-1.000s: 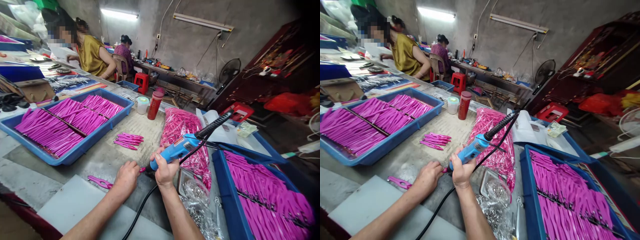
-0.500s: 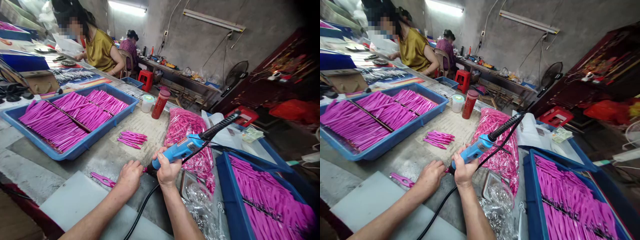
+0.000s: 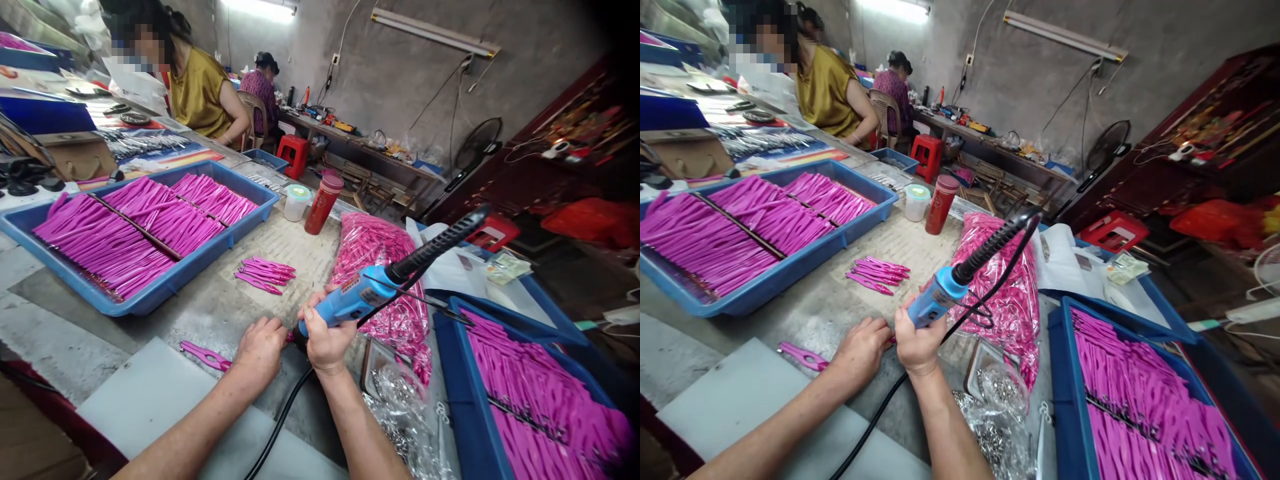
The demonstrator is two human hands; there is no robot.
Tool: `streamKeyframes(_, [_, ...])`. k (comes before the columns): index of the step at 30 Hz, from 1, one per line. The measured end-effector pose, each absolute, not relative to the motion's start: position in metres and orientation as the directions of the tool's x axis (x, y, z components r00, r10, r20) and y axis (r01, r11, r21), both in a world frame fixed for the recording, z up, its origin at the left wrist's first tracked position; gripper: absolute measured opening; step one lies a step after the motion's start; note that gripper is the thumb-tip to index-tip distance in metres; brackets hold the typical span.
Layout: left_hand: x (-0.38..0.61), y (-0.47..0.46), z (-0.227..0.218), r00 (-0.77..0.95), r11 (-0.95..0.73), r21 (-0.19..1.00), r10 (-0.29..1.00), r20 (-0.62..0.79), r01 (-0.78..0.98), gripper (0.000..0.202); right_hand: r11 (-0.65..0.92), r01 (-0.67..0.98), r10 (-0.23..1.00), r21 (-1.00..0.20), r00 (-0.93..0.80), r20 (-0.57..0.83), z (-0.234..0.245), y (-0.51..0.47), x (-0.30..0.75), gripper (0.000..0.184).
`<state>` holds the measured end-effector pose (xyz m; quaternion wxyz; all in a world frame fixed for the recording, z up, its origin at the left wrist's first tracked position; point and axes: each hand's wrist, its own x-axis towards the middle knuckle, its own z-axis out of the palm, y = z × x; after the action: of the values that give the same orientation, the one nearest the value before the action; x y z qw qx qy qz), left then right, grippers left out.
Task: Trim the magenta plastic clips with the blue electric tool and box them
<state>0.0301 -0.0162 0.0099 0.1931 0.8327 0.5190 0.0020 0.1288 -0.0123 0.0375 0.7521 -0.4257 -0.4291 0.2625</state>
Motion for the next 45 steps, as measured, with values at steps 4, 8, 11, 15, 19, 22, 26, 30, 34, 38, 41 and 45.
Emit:
streamKeyframes(4, [0.031, -0.016, 0.011, 0.460, -0.380, 0.325, 0.859, -0.223, 0.866, 0.030, 0.432, 0.066, 0.798, -0.900, 0.436, 0.415, 0.028, -0.009, 0.127, 0.034])
streamKeyframes(8, [0.032, -0.016, 0.014, 0.462, -0.376, 0.322, 0.850, -0.254, 0.869, 0.032, 0.423, 0.084, 0.814, -0.902, 0.402, 0.419, 0.026, -0.008, 0.126, 0.034])
streamKeyframes(11, [0.031, -0.017, 0.013, 0.475, -0.386, 0.352, 0.853, -0.216, 0.853, 0.032, 0.441, 0.031, 0.820, -0.897, 0.392, 0.417, 0.031, -0.011, 0.125, 0.034])
streamKeyframes(15, [0.030, -0.017, 0.007, 0.483, -0.409, 0.337, 0.858, -0.174, 0.848, 0.030, 0.495, -0.033, 0.787, -0.868, 0.440, 0.433, 0.044, -0.018, 0.128, 0.034])
streamKeyframes(19, [0.029, -0.017, 0.004, 0.491, -0.432, 0.302, 0.857, -0.156, 0.850, 0.027, 0.533, -0.078, 0.744, -0.842, 0.518, 0.423, 0.056, -0.028, 0.138, 0.033])
streamKeyframes(22, [0.028, -0.018, 0.004, 0.511, -0.458, 0.290, 0.848, -0.139, 0.840, 0.026, 0.548, -0.083, 0.714, -0.832, 0.565, 0.414, 0.060, -0.036, 0.147, 0.032])
streamKeyframes(26, [0.029, -0.022, 0.006, 0.540, -0.490, 0.295, 0.834, -0.114, 0.820, 0.027, 0.551, -0.062, 0.692, -0.832, 0.590, 0.415, 0.056, -0.046, 0.158, 0.029])
streamKeyframes(30, [0.030, -0.024, 0.006, 0.583, -0.539, 0.270, 0.804, -0.118, 0.798, 0.025, 0.540, -0.066, 0.683, -0.839, 0.617, 0.391, 0.051, -0.052, 0.164, 0.029])
streamKeyframes(34, [0.031, -0.024, 0.006, 0.598, -0.560, 0.244, 0.793, -0.120, 0.792, 0.024, 0.525, -0.082, 0.683, -0.847, 0.635, 0.362, 0.050, -0.053, 0.166, 0.033])
streamKeyframes(38, [0.030, -0.025, 0.004, 0.614, -0.582, 0.226, 0.782, -0.111, 0.781, 0.023, 0.518, -0.088, 0.685, -0.851, 0.639, 0.351, 0.048, -0.053, 0.167, 0.032])
streamKeyframes(41, [0.029, -0.026, 0.002, 0.617, -0.590, 0.207, 0.780, -0.102, 0.780, 0.023, 0.518, -0.085, 0.680, -0.851, 0.644, 0.350, 0.048, -0.052, 0.166, 0.032])
streamKeyframes(45, [0.030, -0.027, 0.002, 0.594, -0.570, 0.185, 0.796, -0.118, 0.800, 0.026, 0.519, -0.110, 0.681, -0.847, 0.653, 0.332, 0.047, -0.053, 0.166, 0.034])
